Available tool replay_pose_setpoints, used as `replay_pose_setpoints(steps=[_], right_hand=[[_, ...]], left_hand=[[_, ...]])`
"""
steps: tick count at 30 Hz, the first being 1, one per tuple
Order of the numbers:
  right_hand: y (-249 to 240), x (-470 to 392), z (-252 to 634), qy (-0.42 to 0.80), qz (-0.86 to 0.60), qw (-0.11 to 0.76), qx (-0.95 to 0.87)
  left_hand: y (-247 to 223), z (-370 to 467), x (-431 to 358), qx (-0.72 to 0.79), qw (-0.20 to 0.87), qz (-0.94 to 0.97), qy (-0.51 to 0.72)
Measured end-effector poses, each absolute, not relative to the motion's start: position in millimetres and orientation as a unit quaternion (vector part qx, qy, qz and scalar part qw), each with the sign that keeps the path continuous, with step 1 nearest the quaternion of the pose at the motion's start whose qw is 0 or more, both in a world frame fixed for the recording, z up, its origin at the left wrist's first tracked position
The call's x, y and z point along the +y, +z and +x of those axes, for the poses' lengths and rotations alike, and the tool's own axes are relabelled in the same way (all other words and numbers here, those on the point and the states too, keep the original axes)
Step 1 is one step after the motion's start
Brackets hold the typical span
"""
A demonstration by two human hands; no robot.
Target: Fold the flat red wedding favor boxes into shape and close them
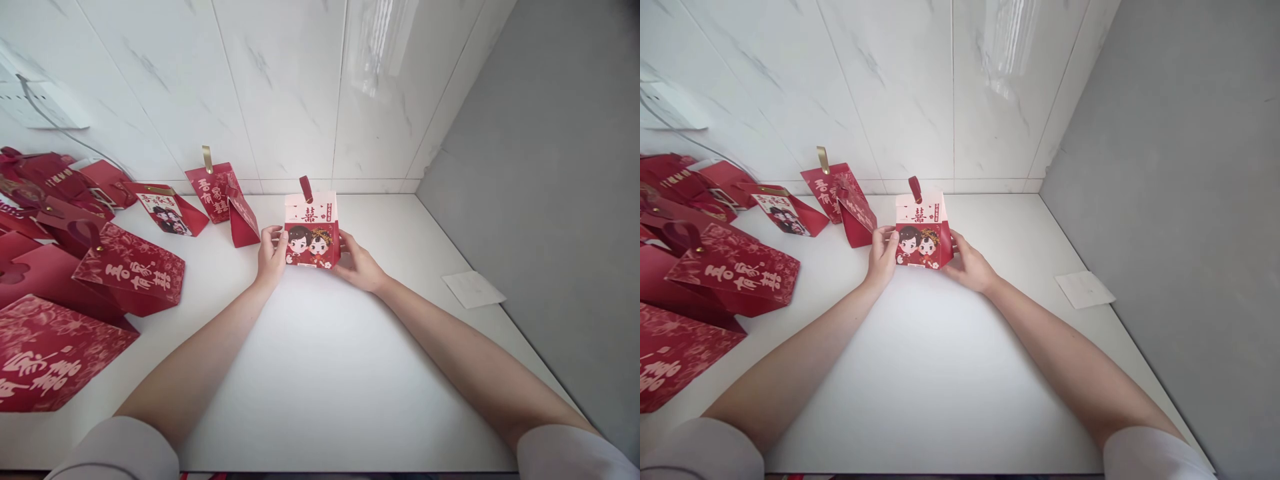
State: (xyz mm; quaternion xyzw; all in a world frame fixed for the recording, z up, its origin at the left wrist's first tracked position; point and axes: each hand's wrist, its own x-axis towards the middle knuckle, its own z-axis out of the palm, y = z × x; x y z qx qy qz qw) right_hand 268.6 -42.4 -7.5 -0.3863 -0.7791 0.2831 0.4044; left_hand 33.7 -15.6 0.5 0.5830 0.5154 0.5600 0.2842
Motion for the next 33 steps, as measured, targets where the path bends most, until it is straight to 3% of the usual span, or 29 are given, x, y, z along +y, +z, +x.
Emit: replay_pose_setpoints(steps=[2, 8, 11, 23, 33], right_hand=[[-9.3, -41.6, 269.2, 0.258, -0.396, 0.419, -0.775], [-6.6, -40.5, 270.1, 0.15, -0.37, 0.489, -0.775], [-1.4, -43.4, 268.4, 0.129, -0.349, 0.478, -0.796], [3.7, -48.4, 267.6, 0.211, -0.275, 0.378, -0.859], [-2.6, -43.0, 269.7, 0.291, -0.309, 0.374, -0.825]], left_hand=[[-0.1, 33.0, -15.5, 0.505, 0.273, 0.602, 0.556], [0.3, 32.9, -17.9, 0.347, 0.421, 0.69, 0.475], [1.8, 33.0, -19.4, 0.288, 0.449, 0.741, 0.409], [7.8, 35.2, -22.1, 0.236, 0.488, 0.751, 0.378], [4.9, 37.0, -21.7, 0.301, 0.428, 0.775, 0.355]])
